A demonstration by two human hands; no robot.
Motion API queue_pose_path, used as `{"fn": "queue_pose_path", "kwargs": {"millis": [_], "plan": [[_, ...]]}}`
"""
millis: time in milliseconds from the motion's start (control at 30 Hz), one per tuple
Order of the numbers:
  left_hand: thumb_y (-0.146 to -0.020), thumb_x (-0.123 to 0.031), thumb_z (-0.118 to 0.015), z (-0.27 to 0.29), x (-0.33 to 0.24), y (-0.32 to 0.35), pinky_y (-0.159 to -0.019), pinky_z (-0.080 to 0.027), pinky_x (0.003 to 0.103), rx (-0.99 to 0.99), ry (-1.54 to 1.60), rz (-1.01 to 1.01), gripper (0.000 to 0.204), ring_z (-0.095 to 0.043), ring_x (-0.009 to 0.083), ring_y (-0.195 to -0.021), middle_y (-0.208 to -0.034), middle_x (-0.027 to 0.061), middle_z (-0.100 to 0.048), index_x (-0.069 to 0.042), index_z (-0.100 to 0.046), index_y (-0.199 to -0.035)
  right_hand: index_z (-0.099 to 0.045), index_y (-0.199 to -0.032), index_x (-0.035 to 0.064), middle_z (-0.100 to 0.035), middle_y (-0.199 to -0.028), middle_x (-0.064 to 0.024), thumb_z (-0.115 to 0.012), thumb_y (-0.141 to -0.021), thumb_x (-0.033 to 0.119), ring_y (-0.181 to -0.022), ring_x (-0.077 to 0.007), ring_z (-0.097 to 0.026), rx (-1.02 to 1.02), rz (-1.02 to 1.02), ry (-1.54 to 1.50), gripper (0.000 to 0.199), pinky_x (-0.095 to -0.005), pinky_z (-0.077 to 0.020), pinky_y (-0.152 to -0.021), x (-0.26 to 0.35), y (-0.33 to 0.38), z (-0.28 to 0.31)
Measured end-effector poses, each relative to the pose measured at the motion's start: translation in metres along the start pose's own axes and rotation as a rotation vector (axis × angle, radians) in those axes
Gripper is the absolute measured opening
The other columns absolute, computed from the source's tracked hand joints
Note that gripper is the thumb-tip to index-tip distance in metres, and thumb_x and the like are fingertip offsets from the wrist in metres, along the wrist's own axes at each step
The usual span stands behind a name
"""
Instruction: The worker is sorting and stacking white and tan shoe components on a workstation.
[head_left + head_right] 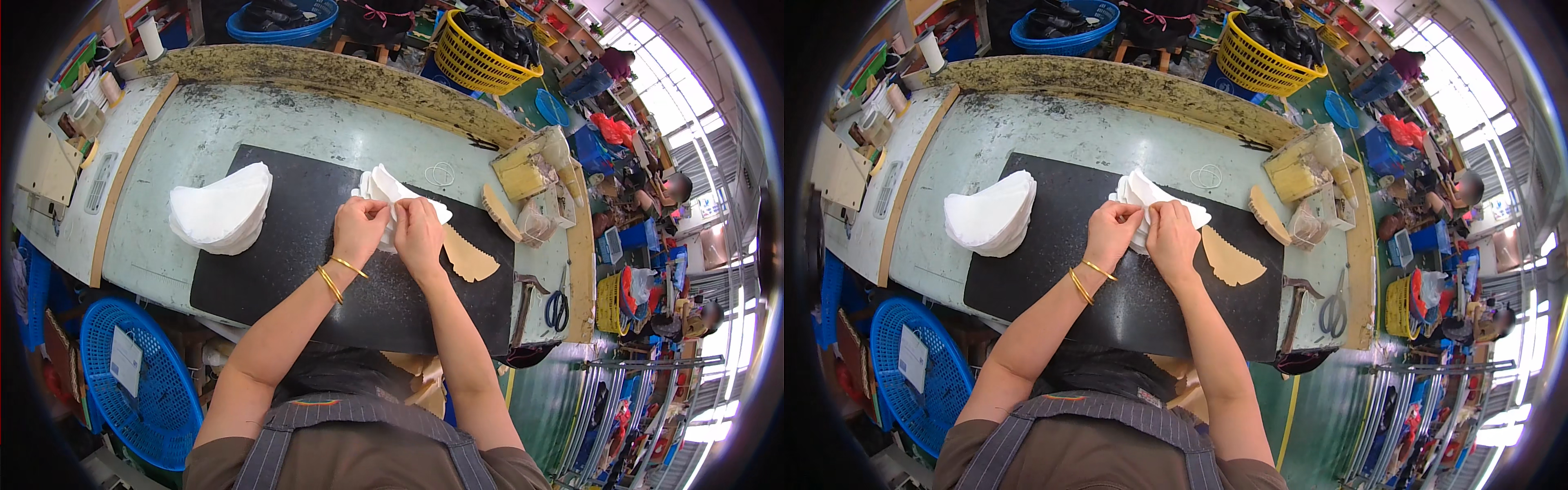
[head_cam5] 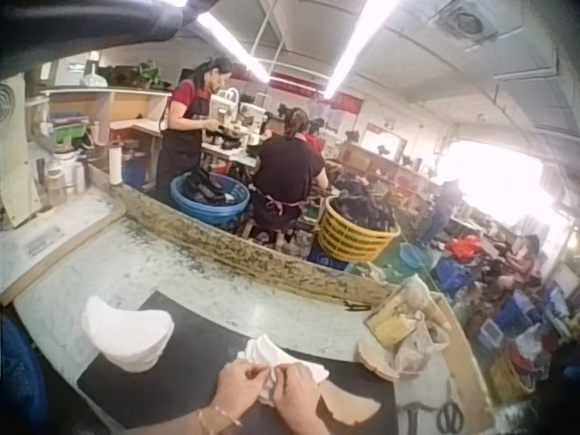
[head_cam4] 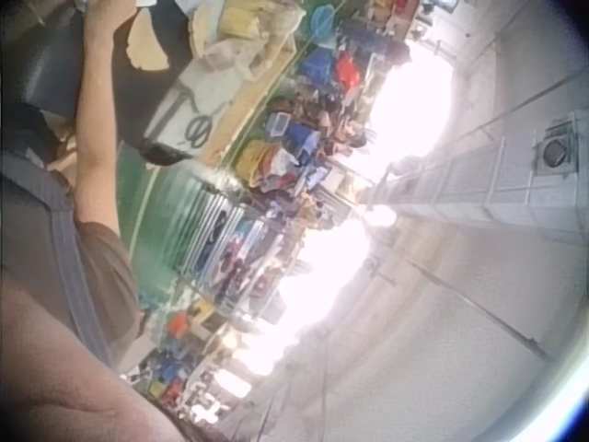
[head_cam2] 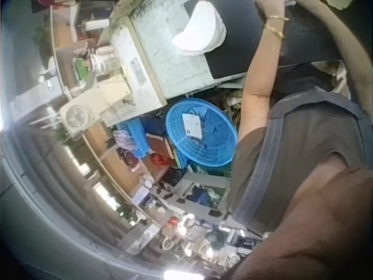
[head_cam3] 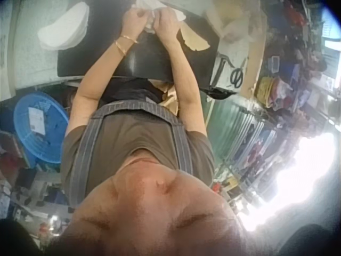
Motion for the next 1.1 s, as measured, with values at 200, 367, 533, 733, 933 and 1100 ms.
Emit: {"fn": "queue_pose_path", "kwargs": {"millis": [200,367,533,733,933,1100], "plan": [[-0.076,-0.018,-0.070,0.004,0.008,0.001,-0.065,-0.049,0.029,-0.034,-0.058,0.036,0.020,-0.062,0.0169,-0.069,-0.081,0.0093,-0.063,0.001,-0.069,-0.081,-0.057,-0.086,0.0012,-0.057,-0.081,-0.0134,-0.057,-0.087,0.010,-0.076,-0.0298,-0.059,-0.141,-0.363,-0.363,0.009,-0.0376,-0.0457,-0.067,-0.046,0.007,-0.003],[-0.074,-0.024,-0.070,0.007,-0.005,-0.006,-0.064,-0.048,0.031,-0.024,-0.136,0.059,0.024,-0.061,0.0199,-0.069,-0.078,0.0094,-0.061,-0.001,-0.067,-0.078,-0.057,-0.086,0.0008,-0.057,-0.081,-0.0133,-0.057,-0.087,0.009,-0.076,-0.0305,-0.058,-0.077,-0.238,-0.223,0.008,-0.0376,-0.0456,-0.067,-0.028,0.004,-0.001],[-0.072,-0.028,-0.069,0.002,-0.005,-0.010,-0.063,-0.048,0.034,0.030,-0.295,0.052,0.024,-0.059,0.0241,-0.068,-0.078,0.0107,-0.059,-0.004,-0.066,-0.074,-0.057,-0.087,0.0002,-0.057,-0.083,-0.0146,-0.057,-0.087,0.008,-0.079,-0.0319,-0.058,-0.130,-0.156,-0.137,0.007,-0.0380,-0.0459,-0.069,-0.027,-0.001,0.014],[-0.072,-0.028,-0.066,0.004,-0.013,-0.003,-0.065,-0.048,0.038,-0.040,-0.382,0.011,0.022,-0.060,0.0285,-0.073,-0.080,0.0112,-0.059,-0.006,-0.064,-0.074,-0.057,-0.092,-0.0018,-0.060,-0.085,-0.0084,-0.051,-0.094,0.012,-0.077,-0.0173,-0.057,-0.678,-0.503,-0.215,0.015,-0.0300,-0.0463,-0.071,-0.102,0.017,0.120],[-0.077,-0.028,-0.073,0.042,-0.071,0.029,-0.080,-0.045,0.037,-0.426,-0.337,-0.407,0.037,-0.057,0.0316,-0.090,-0.095,0.0182,-0.059,0.001,-0.059,-0.094,-0.055,-0.101,-0.0009,-0.063,-0.096,-0.0095,-0.051,-0.094,0.011,-0.089,-0.0171,-0.062,-0.580,-0.689,-1.311,0.014,-0.0320,-0.0518,-0.079,-0.111,0.045,0.133],[-0.082,-0.025,-0.071,-0.036,-0.079,0.087,-0.086,-0.046,0.030,0.648,0.509,0.094,0.038,-0.057,0.0159,-0.100,-0.107,0.0095,-0.061,0.000,-0.060,-0.110,-0.057,-0.102,-0.0006,-0.062,-0.100,-0.0084,-0.051,-0.094,0.010,-0.093,-0.0153,-0.060,-0.180,-0.713,-1.617,0.014,-0.0319,-0.0499,-0.083,-0.026,0.082,0.094]]}}
Point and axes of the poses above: each hand's wrist, its own y-axis away from the middle knuckle, its own z-axis out of the back of the hand, x = y × z, the point moved 9 cm from there along -y, towards the middle knuckle
